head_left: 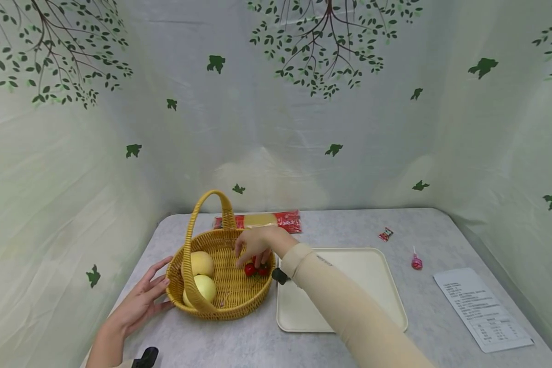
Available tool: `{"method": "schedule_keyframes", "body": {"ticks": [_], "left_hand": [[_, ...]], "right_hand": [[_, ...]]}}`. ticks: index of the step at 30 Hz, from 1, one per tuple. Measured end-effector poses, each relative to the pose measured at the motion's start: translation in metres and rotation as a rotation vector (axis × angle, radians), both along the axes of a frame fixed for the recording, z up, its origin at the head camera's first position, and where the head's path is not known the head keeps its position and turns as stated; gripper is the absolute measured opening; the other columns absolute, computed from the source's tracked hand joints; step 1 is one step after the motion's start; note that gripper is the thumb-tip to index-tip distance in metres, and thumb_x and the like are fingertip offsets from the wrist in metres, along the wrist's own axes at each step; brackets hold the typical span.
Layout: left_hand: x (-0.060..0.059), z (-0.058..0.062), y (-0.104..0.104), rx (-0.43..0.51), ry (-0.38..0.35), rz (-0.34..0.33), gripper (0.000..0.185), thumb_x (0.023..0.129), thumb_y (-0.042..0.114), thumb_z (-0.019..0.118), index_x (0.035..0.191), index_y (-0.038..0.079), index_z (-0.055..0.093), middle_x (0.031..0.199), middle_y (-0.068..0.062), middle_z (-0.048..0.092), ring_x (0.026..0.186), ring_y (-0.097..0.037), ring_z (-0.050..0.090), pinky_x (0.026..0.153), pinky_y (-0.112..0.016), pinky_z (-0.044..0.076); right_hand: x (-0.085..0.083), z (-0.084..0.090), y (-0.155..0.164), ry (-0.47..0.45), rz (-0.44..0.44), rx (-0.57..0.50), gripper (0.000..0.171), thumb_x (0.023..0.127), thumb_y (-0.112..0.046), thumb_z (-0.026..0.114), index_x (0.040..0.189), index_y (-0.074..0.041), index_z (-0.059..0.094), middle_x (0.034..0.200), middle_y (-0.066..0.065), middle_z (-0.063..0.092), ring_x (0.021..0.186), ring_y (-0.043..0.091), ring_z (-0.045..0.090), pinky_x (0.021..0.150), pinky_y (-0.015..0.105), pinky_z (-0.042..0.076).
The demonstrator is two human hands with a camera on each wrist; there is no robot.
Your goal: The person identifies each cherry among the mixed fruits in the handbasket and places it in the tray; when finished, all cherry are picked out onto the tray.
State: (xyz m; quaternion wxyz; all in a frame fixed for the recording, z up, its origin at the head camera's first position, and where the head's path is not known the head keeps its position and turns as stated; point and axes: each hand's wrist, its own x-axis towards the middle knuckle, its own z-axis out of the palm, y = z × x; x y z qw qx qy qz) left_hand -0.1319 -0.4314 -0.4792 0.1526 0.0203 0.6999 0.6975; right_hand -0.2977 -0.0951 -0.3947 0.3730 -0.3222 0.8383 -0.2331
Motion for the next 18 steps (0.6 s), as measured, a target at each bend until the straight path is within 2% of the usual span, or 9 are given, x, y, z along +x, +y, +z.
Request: {"method": "schedule_keyframes", "body": {"ticks": [6, 11, 18], "left_hand": [[0.001, 0.0, 0.0, -0.007, 0.004, 0.011, 0.065, 0.118, 0.019, 0.043, 0.172, 0.033, 0.011, 0.136, 0.024, 0.062, 0.126, 0.004, 0.063, 0.097, -0.038, 0.06], [0.001, -0.001, 0.0, -0.008, 0.007, 0.011, 0.065, 0.118, 0.019, 0.043, 0.172, 0.033, 0.01, 0.136, 0.024, 0.062, 0.126, 0.003, 0.063, 0.097, -0.039, 0.06], [0.001, -0.002, 0.0, -0.018, 0.006, 0.019, 0.065, 0.118, 0.02, 0.044, 0.173, 0.032, 0.01, 0.137, 0.024, 0.061, 0.126, 0.003, 0.062, 0.098, -0.04, 0.06]], "right_hand": [[0.002, -0.005, -0.008, -0.033, -0.043, 0.038, 0.02, 0.1, -0.035, 0.078, 0.112, -0.02, 0.072, 0.111, 0.006, 0.07, 0.091, 0.029, 0.08, 0.081, 0.039, 0.066], [0.004, -0.006, -0.011, -0.053, -0.047, 0.029, 0.017, 0.1, -0.033, 0.079, 0.103, -0.018, 0.072, 0.116, 0.014, 0.072, 0.096, 0.031, 0.08, 0.086, 0.041, 0.065], [0.007, -0.009, -0.015, -0.06, -0.035, 0.027, 0.014, 0.1, -0.029, 0.08, 0.099, -0.017, 0.073, 0.101, 0.001, 0.071, 0.102, 0.031, 0.079, 0.091, 0.041, 0.064]]}}
